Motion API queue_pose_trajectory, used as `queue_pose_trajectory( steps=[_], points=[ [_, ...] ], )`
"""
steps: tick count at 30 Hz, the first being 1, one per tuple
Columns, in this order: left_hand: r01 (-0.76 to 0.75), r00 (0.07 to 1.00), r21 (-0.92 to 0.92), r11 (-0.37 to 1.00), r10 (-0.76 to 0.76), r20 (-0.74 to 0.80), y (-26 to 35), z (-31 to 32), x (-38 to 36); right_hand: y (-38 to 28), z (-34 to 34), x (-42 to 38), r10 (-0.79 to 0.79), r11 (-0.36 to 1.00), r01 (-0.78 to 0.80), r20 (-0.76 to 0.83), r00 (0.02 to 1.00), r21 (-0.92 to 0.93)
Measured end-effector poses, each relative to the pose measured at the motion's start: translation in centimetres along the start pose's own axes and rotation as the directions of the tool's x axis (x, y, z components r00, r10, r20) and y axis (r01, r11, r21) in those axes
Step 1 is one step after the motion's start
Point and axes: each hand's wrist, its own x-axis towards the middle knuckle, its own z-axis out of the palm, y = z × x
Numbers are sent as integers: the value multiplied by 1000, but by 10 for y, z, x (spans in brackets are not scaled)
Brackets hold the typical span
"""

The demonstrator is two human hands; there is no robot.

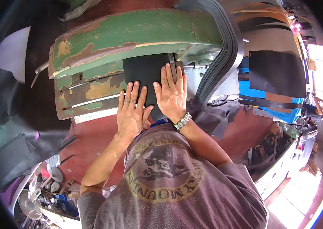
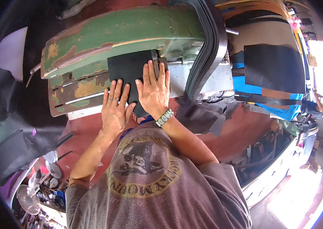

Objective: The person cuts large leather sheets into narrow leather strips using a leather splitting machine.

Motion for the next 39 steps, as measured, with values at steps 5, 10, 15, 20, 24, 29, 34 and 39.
queue_pose_trajectory(
  steps=[5, 10, 15, 20, 24, 29, 34, 39],
  points=[
    [-36, 999, 30, 999, 37, -11, -6, -1, 12, -1, -1, 2, 4, 1000, -4, -3, 1000, 5],
    [-64, 998, 7, 998, 64, -2, 1, 0, 15, 0, -1, 1, 6, 1000, -6, 9, 1000, 5],
    [-63, 998, 4, 998, 63, 0, -1, 0, 25, 0, -2, 1, 9, 1000, -9, 14, 1000, 15],
    [-80, 997, -13, 997, 80, 13, 2, -1, 22, 0, 0, 1, 4, 1000, -4, 14, 1000, 14],
    [-86, 996, -30, 996, 87, 21, 4, 0, 20, 2, 0, 0, 7, 1000, -7, 13, 1000, 15],
    [-94, 995, -22, 995, 95, 26, 1, -5, 30, 0, -1, 1, 3, 1000, -3, -2, 1000, 25],
    [-90, 996, -9, 996, 90, 7, -1, -1, 39, 2, -1, -1, 3, 1000, -3, -2, 1000, 31],
    [-94, 996, 23, 995, 94, -5, -4, 1, 44, 0, -4, 1, 3, 1000, -3, -1, 1000, 30]
  ],
)
